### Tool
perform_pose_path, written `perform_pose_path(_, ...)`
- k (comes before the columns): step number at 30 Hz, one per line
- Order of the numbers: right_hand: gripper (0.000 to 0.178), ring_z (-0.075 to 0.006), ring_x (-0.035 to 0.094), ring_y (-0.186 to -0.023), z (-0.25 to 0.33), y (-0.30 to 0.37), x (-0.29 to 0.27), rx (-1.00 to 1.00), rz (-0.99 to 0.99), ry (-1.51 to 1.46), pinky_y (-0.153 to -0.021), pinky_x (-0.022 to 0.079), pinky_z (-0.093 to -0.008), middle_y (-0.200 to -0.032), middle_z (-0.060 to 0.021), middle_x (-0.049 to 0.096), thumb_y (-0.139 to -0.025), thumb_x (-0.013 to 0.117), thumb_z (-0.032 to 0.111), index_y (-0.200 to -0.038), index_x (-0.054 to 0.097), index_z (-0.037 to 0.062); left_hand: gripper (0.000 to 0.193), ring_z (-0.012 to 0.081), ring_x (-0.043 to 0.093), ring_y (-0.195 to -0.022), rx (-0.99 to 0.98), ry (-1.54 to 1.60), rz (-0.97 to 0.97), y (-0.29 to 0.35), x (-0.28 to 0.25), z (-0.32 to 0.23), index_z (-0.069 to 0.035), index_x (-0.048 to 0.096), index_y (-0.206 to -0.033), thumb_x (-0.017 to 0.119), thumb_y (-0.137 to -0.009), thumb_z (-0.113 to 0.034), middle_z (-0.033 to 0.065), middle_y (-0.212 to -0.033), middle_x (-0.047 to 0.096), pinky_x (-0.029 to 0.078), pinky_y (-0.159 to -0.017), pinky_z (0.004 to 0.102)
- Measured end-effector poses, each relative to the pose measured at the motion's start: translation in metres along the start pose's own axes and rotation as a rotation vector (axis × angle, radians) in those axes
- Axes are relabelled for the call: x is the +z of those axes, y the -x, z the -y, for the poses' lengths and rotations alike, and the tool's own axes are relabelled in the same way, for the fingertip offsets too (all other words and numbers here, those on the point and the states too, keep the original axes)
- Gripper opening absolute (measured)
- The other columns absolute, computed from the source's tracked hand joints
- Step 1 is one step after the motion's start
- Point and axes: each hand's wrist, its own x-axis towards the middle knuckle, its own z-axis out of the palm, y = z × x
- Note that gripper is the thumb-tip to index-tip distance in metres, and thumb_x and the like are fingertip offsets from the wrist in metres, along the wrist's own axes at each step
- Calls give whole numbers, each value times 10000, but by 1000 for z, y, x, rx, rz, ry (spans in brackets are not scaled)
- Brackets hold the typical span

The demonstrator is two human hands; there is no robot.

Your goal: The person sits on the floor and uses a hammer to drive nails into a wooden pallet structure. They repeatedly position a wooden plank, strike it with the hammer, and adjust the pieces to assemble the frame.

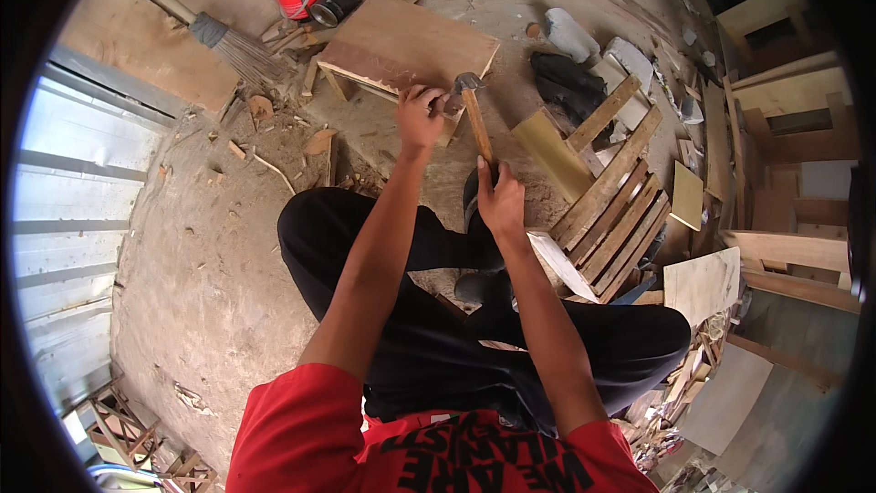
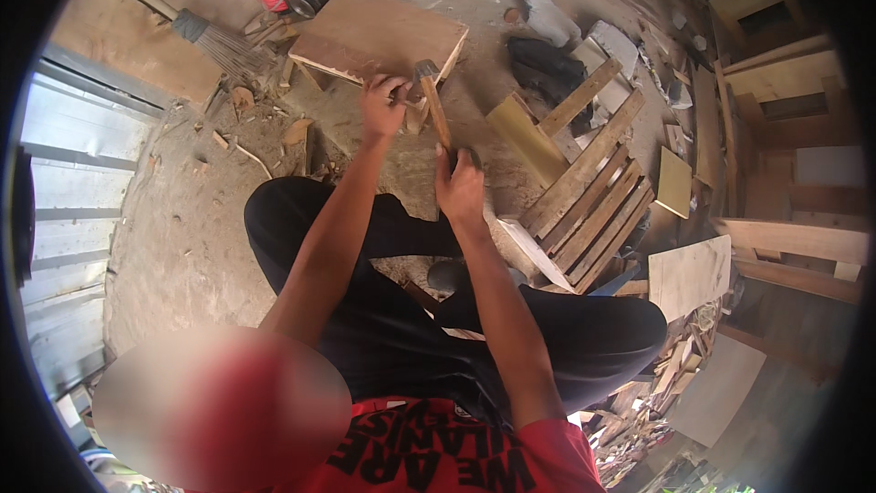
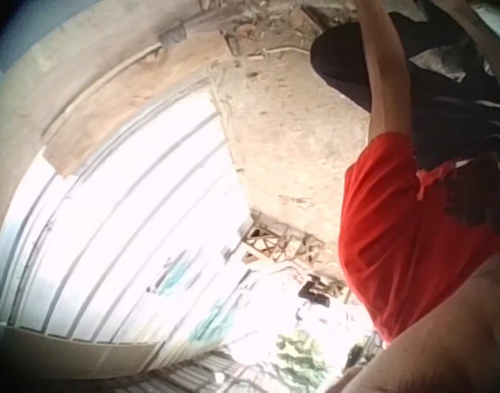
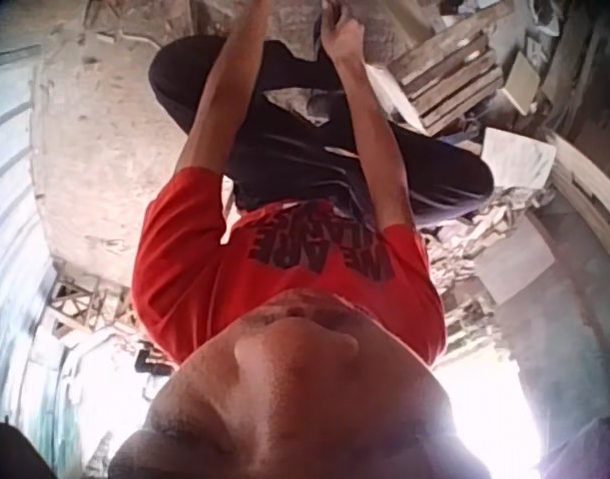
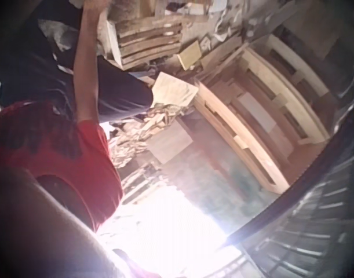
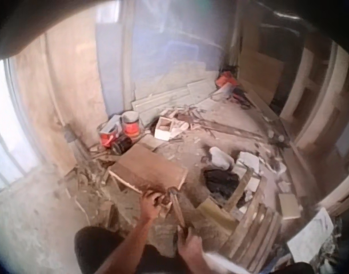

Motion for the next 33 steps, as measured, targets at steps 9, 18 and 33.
perform_pose_path(9,365,-490,636,-750,-7,-17,7,-24,33,115,-611,518,-552,-778,-296,640,-974,574,342,-910,574,-17,94,335,564,-966,44,-33,-87,1,3,-1,-97,737,-890,718,-799,-92,64,-913,652,474,-834,450)
perform_pose_path(18,308,-489,640,-733,-6,-18,-1,-59,47,87,-586,515,-540,-771,-302,637,-972,585,285,-933,561,-19,84,323,563,-926,47,-25,-119,0,6,-3,-83,734,-876,716,-795,-73,78,-910,668,448,-854,427)
perform_pose_path(33,304,-483,627,-684,-9,-18,0,-85,26,60,-528,460,-531,-694,-301,599,-1003,553,262,-865,519,-7,92,334,560,-965,73,-41,-100,-1,8,1,-98,746,-883,702,-803,-87,60,-922,660,468,-848,455)
